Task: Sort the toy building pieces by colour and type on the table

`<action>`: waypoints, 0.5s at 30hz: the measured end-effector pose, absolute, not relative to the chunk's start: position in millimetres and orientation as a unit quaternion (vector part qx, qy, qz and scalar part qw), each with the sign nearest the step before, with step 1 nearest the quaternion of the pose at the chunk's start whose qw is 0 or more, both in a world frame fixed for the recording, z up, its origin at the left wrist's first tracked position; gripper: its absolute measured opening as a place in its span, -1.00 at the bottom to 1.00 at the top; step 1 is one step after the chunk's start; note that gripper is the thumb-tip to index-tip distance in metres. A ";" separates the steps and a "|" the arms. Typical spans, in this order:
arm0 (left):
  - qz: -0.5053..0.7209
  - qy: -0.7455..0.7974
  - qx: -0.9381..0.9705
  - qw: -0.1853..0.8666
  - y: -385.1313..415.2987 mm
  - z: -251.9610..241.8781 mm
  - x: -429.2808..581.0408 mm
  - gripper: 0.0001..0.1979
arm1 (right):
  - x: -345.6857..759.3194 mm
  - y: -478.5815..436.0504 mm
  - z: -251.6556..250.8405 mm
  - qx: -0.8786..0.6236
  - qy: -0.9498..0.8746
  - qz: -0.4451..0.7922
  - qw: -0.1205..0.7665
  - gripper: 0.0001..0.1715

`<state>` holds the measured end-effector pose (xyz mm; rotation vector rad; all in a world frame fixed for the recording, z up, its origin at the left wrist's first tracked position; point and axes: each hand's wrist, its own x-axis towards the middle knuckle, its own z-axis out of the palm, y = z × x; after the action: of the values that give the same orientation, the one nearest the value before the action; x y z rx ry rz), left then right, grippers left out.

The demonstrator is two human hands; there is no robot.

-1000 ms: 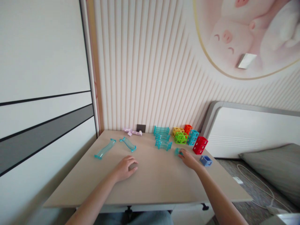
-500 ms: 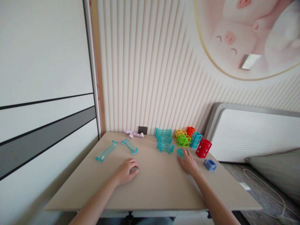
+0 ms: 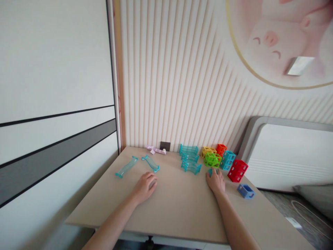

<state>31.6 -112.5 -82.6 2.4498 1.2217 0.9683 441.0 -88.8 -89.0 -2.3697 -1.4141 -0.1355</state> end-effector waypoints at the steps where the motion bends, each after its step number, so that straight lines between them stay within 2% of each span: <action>1: 0.336 0.443 0.827 0.077 -109.0 -79.7 25.9 -0.78 | 441.9 -88.9 -89.5 -0.842 -0.498 -0.053 0.202 -0.33; 3: 0.325 0.508 0.798 -0.009 -100.8 -74.2 10.7 -0.73 | 444.9 -89.5 -88.8 -0.824 -0.498 -0.077 0.261 -0.31; 6: 0.281 0.611 0.731 -0.118 -90.3 -72.8 -13.5 -0.62 | 447.2 -91.8 -82.0 -0.746 -0.521 -0.138 0.390 -0.40; 9: 0.214 0.703 0.657 -0.169 -85.8 -80.9 -26.0 -0.52 | 427.3 -96.3 -71.0 -0.662 -0.573 -0.169 0.451 -0.50; 11: 0.184 0.741 0.625 -0.164 -85.3 -87.4 -26.7 -0.51 | 393.9 -98.9 -64.4 -0.603 -0.653 -0.142 0.434 -0.57; 15: 0.187 0.747 0.625 -0.126 -85.8 -93.6 -23.5 -0.58 | 295.1 -96.9 -57.7 -0.481 -0.823 -0.022 0.301 -0.59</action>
<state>-23.5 -85.8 -93.6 2.1380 2.5573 0.6407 295.1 -96.9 -57.7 -1.2771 -2.1826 -0.0580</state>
